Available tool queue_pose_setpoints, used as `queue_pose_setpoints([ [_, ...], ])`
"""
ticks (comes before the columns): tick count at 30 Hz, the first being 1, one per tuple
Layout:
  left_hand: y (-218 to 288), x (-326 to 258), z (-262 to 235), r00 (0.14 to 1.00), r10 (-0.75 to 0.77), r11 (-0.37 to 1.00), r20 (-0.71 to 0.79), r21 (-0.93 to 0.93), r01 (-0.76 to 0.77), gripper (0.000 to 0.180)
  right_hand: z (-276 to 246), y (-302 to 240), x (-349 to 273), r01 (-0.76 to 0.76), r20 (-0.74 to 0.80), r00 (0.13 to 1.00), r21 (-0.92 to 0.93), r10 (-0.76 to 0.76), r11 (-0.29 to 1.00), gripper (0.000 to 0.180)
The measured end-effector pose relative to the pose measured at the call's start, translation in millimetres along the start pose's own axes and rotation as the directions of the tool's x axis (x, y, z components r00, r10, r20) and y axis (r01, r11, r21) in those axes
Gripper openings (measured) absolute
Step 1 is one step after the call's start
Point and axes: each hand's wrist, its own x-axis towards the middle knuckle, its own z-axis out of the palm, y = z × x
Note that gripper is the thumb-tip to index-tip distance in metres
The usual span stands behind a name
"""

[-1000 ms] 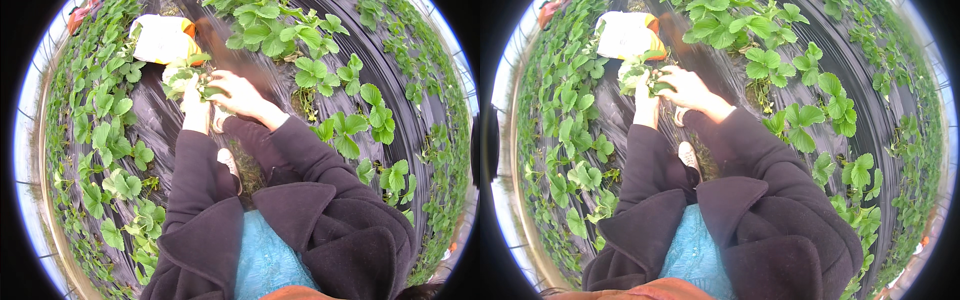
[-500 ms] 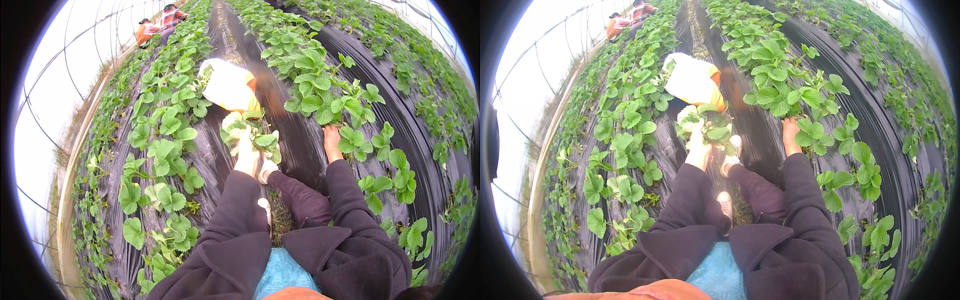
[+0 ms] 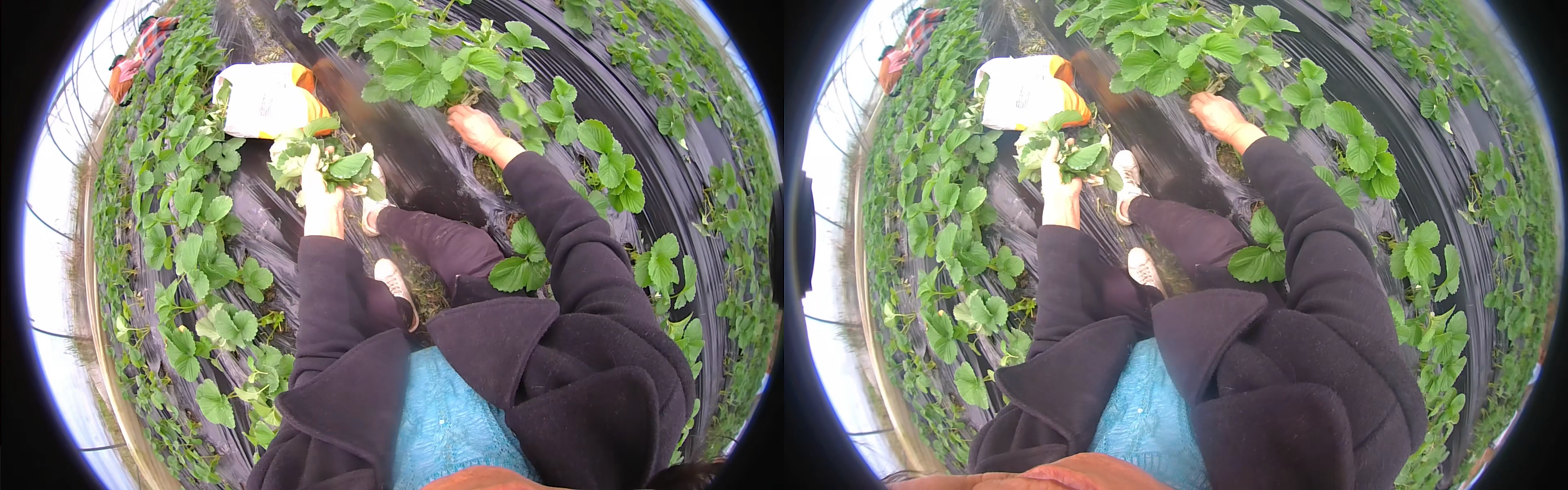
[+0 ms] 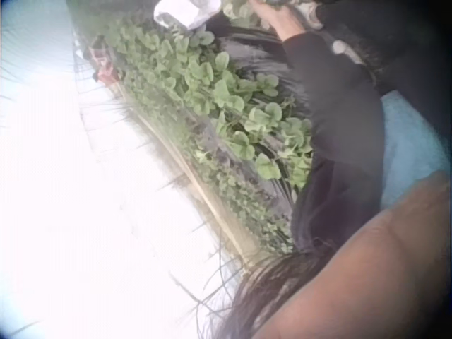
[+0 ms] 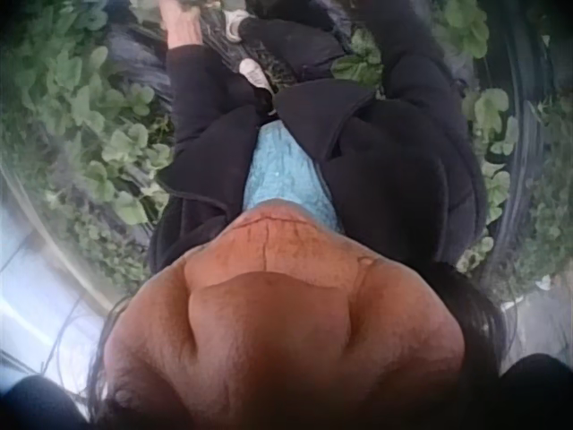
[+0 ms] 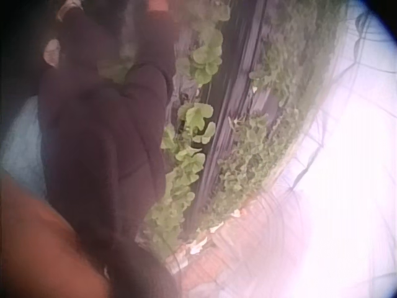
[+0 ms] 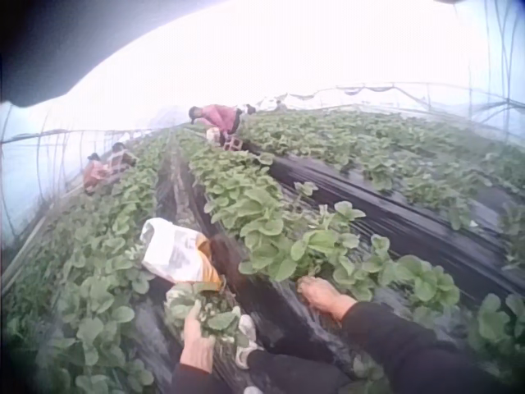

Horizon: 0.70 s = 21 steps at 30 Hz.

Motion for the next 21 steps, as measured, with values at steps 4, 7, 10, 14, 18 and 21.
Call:
queue_pose_setpoints([
  [4, -6, -6, 5, 1.0, -0.02, 1.0, -0.015, 0.022, 0.02, 0.02, 28, -41, 36, 0.079, -0.049, 0.996, 0.215, -0.07, 0.973, 0.01],
  [7, -5, -8, 5, 0.997, -0.057, 0.998, 0.042, 0.002, 0.057, 0.026, 50, -25, 79, -0.139, -0.083, 0.982, 0.272, 0.168, 0.952, 0.015],
  [10, -3, -8, 5, 1.0, -0.018, 1.0, 0.017, 0.002, 0.018, 0.025, 50, 20, 101, -0.382, -0.359, 0.871, -0.064, 0.336, 0.922, 0.021],
  [14, -3, -6, 6, 1.0, 0.021, 1.0, -0.022, 0.021, -0.021, 0.024, 32, 62, 98, -0.354, -0.254, 0.551, 0.792, 0.795, 0.498, 0.03],
  [18, -3, -8, 8, 1.0, 0.021, 1.0, -0.012, 0.019, -0.021, 0.024, 13, 73, 91, -0.604, 0.119, 0.696, 0.629, 0.708, 0.489, 0.024],
  [21, -2, -13, 10, 0.999, 0.039, 0.999, 0.006, -0.002, -0.039, 0.024, 8, 70, 96, -0.476, 0.367, 0.824, 0.034, 0.432, 0.879, 0.02],
])
